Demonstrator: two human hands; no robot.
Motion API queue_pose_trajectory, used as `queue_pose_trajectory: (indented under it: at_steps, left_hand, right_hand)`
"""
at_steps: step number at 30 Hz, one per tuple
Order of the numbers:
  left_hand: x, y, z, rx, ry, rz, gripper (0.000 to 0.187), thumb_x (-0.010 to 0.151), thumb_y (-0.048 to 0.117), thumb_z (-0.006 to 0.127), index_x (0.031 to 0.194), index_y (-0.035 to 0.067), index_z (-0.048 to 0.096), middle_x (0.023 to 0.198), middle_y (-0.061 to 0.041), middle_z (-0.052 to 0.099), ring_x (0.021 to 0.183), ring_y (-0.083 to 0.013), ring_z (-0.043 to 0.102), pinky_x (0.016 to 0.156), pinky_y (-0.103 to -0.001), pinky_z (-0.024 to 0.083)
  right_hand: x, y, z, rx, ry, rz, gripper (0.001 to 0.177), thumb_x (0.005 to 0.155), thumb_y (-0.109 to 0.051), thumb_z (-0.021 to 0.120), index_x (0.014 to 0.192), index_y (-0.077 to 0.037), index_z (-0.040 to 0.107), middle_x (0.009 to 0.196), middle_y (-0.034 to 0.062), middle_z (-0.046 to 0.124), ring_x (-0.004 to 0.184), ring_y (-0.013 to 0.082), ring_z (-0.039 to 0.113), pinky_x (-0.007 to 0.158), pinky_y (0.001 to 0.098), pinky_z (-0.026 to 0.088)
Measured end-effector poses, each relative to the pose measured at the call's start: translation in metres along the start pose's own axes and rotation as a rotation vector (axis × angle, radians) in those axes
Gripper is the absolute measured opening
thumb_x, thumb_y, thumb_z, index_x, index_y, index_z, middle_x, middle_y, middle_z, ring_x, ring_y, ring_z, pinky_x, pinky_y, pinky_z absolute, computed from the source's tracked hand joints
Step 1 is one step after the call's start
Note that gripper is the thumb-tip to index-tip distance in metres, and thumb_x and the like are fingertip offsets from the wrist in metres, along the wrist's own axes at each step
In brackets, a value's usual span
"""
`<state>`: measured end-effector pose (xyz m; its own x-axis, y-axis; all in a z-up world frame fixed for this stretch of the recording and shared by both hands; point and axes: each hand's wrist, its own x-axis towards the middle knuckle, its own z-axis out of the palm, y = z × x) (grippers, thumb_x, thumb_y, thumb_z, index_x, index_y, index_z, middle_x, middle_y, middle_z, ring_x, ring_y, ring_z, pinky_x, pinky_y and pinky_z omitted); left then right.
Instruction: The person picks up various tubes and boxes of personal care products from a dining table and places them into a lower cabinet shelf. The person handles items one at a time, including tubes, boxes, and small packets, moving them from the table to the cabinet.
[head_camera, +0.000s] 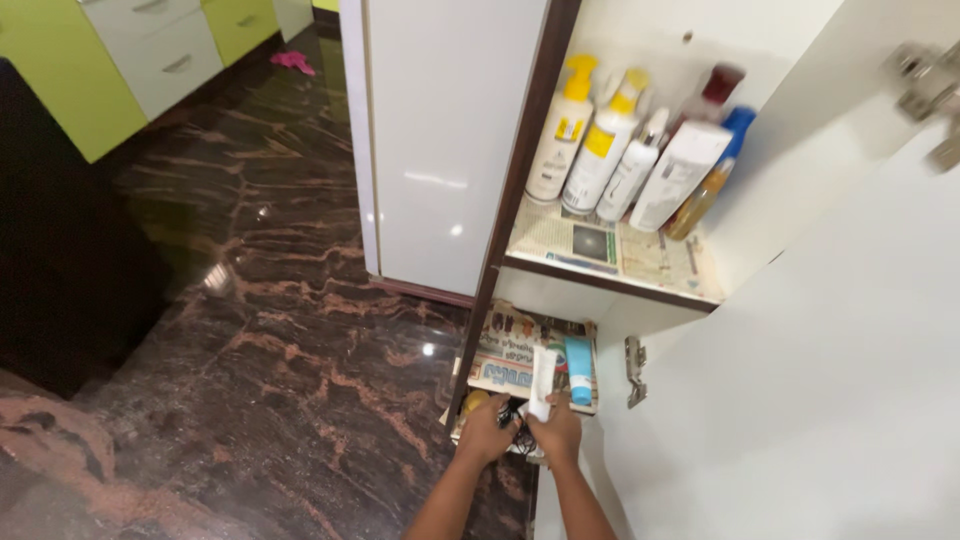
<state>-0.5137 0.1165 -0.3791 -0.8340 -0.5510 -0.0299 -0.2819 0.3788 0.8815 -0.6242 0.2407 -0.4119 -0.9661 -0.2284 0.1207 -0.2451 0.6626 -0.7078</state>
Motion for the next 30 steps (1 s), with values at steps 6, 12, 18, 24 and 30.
queue_pose_trajectory:
  at_steps: [6,12,18,24,30]
  left_hand:
    - [0.017,-0.009,0.001,0.113,-0.039,0.006,0.061,0.083,0.025,0.079,0.138,0.011,0.058,0.142,-0.014,0.058,0.133,-0.0330,0.051,0.109,-0.043,0.041]
    - [0.031,-0.028,0.011,0.128,-0.004,0.044,0.060,0.079,0.022,0.080,0.134,0.011,0.061,0.140,-0.014,0.060,0.135,-0.0341,0.050,0.111,-0.042,0.041]
    - [0.032,-0.030,0.011,0.164,0.030,0.182,0.064,0.078,0.016,0.081,0.137,0.004,0.058,0.142,-0.018,0.057,0.138,-0.0369,0.047,0.114,-0.043,0.038]
    - [0.022,0.006,-0.017,0.407,0.014,0.345,0.074,0.081,0.019,0.078,0.146,0.001,0.046,0.152,-0.020,0.045,0.145,-0.0391,0.034,0.120,-0.050,0.024]
    - [0.000,0.075,-0.066,0.639,-0.019,0.410,0.082,0.084,0.025,0.074,0.153,0.004,0.035,0.162,-0.015,0.032,0.152,-0.0332,0.023,0.124,-0.050,0.015]
  right_hand:
    - [0.037,0.014,0.011,-0.182,-0.042,0.047,0.051,0.068,-0.025,0.088,0.110,-0.009,0.064,0.088,0.0206,0.075,0.089,0.0386,0.073,0.081,0.0469,0.056]
    - [0.055,0.029,0.022,-0.233,0.028,-0.131,0.045,0.073,-0.018,0.084,0.111,-0.001,0.067,0.097,0.0246,0.073,0.096,0.0421,0.069,0.086,0.0492,0.054]
    - [0.043,0.019,0.019,-0.244,-0.014,-0.089,0.039,0.083,-0.021,0.082,0.111,0.002,0.067,0.102,0.0256,0.070,0.099,0.0439,0.067,0.088,0.0498,0.053]
    - [0.020,-0.014,-0.013,-0.303,0.046,-0.226,0.056,0.083,-0.024,0.077,0.132,-0.002,0.060,0.132,0.0255,0.060,0.124,0.0424,0.055,0.100,0.0473,0.048]
    - [0.003,-0.071,-0.067,-0.556,0.035,-0.332,0.064,0.090,-0.041,0.064,0.145,-0.011,0.051,0.156,0.0195,0.042,0.146,0.0357,0.035,0.118,0.0555,0.026]
